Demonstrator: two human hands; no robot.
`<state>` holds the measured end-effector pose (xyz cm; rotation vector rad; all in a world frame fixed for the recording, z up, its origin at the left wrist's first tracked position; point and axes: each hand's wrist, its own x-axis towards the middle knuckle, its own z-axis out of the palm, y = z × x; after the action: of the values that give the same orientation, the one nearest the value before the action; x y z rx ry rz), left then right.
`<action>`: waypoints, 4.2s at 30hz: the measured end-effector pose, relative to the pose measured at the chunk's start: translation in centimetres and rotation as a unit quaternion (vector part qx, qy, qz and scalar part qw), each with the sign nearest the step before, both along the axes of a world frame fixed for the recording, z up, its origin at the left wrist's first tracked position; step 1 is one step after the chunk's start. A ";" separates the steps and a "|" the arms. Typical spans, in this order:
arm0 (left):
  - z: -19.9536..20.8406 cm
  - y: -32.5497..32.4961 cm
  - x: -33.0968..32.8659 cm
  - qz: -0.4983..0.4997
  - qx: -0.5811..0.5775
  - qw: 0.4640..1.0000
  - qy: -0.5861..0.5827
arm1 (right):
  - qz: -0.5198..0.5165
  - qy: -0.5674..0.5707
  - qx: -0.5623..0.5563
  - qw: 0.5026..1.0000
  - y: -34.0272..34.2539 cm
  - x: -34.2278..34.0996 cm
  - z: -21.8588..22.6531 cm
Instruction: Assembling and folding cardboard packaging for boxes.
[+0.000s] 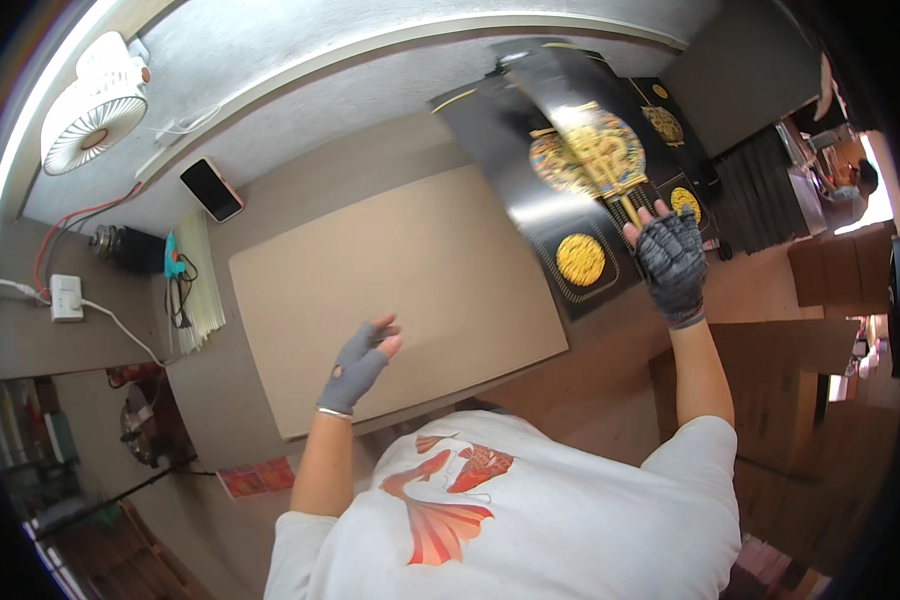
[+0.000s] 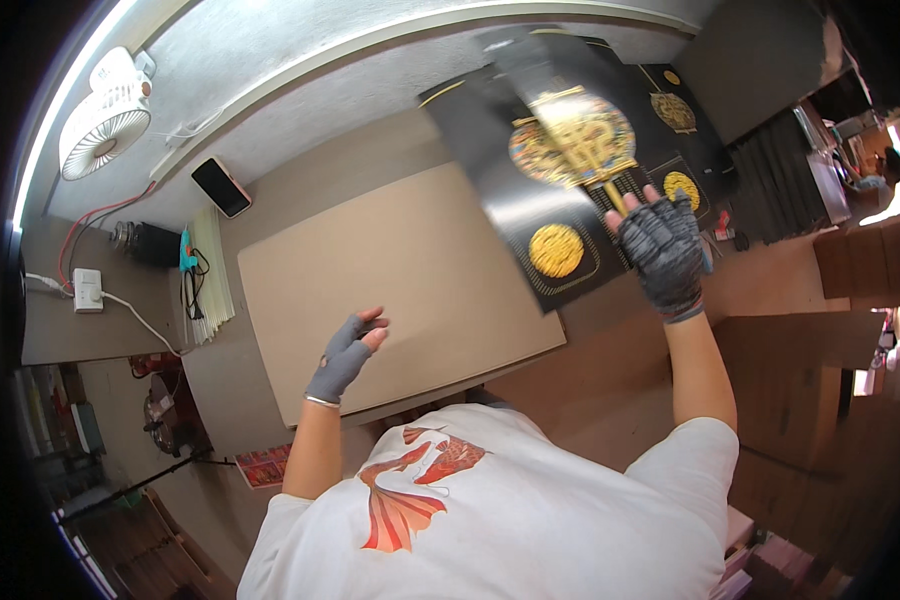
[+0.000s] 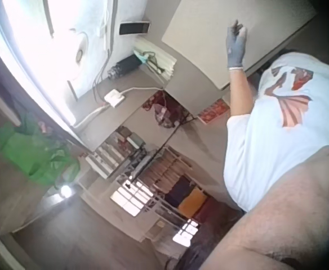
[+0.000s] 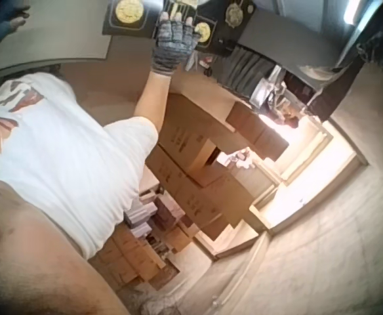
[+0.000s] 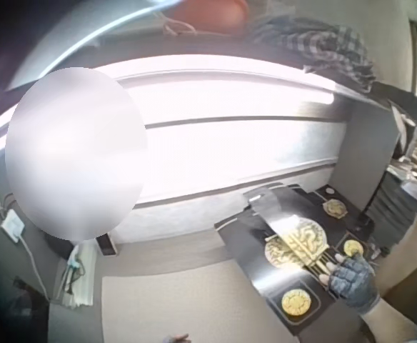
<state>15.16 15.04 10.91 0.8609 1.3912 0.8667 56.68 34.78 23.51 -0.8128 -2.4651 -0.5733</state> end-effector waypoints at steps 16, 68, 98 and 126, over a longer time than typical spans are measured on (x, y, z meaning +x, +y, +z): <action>-7.4 -12.2 -12.9 0.172 -0.236 0.775 0.560 | -0.412 -0.294 -0.254 0.824 12.6 0.0 -7.2; -7.6 -10.7 -4.1 -0.216 0.139 0.735 0.627 | -0.110 0.016 -0.419 0.901 -12.0 1.0 -20.8; -4.0 -13.0 -7.0 -0.232 0.344 0.745 0.522 | -0.243 0.360 -0.823 0.365 -3.2 1.5 -20.0; -0.1 -2.4 -6.3 0.073 0.268 0.787 0.551 | -0.179 0.243 -0.755 0.582 -4.8 -2.6 -15.0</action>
<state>8.87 12.60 10.79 1.9160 2.2726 0.9153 54.06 29.99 8.50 -1.6766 -1.6915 1.7381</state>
